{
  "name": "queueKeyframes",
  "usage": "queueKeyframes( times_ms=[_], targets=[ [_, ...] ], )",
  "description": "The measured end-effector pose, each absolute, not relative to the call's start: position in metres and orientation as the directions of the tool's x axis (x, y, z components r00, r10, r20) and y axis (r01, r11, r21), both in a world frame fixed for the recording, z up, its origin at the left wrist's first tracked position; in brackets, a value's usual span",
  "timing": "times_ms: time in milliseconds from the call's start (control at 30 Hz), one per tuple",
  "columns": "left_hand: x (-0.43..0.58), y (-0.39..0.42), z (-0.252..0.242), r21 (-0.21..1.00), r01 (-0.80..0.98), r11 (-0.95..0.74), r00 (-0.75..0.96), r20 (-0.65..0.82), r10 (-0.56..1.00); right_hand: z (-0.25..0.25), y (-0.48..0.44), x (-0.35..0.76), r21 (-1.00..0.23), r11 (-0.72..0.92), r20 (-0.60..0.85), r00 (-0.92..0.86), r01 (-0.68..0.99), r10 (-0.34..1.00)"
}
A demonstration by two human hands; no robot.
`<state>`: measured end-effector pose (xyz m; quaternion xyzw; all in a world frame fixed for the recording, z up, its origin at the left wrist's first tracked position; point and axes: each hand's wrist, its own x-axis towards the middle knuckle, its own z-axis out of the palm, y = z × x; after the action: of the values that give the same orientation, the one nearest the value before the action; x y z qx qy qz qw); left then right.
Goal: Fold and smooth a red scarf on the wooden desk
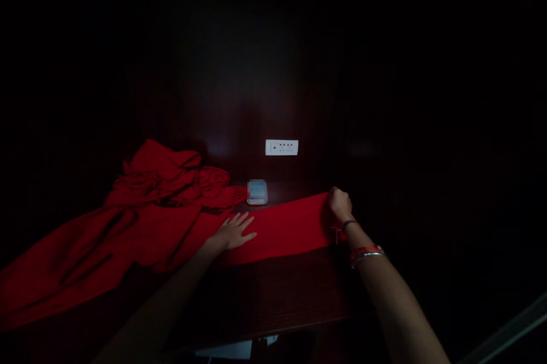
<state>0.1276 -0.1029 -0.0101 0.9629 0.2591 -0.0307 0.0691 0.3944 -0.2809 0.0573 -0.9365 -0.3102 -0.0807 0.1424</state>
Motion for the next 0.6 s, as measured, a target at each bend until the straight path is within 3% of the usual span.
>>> queueKeyframes(
  times_ms=[100,200,400,500,600],
  targets=[
    [0.125,-0.099,-0.009,0.084,0.543,-0.835,0.839,-0.08,0.538,0.049,-0.274,0.399,-0.353,-0.715,0.324,0.796,0.603,0.511],
    [0.127,-0.098,-0.015,0.043,0.528,-0.848,0.847,0.044,0.53,0.061,-0.268,0.407,-0.454,-0.631,0.388,0.777,0.629,0.496],
    [0.132,-0.099,-0.022,0.008,0.361,-0.932,0.916,0.183,0.356,0.095,-0.268,0.42,-0.625,-0.555,0.505,0.827,0.549,0.248],
    [0.131,-0.1,-0.016,-0.047,0.373,-0.927,0.897,0.273,0.347,0.093,-0.272,0.415,-0.505,-0.654,0.551,0.794,0.563,0.258],
    [0.129,-0.098,-0.014,-0.003,0.448,-0.894,0.872,0.222,0.437,0.079,-0.272,0.402,-0.228,-0.777,0.547,0.737,0.587,0.396]
  ],
)
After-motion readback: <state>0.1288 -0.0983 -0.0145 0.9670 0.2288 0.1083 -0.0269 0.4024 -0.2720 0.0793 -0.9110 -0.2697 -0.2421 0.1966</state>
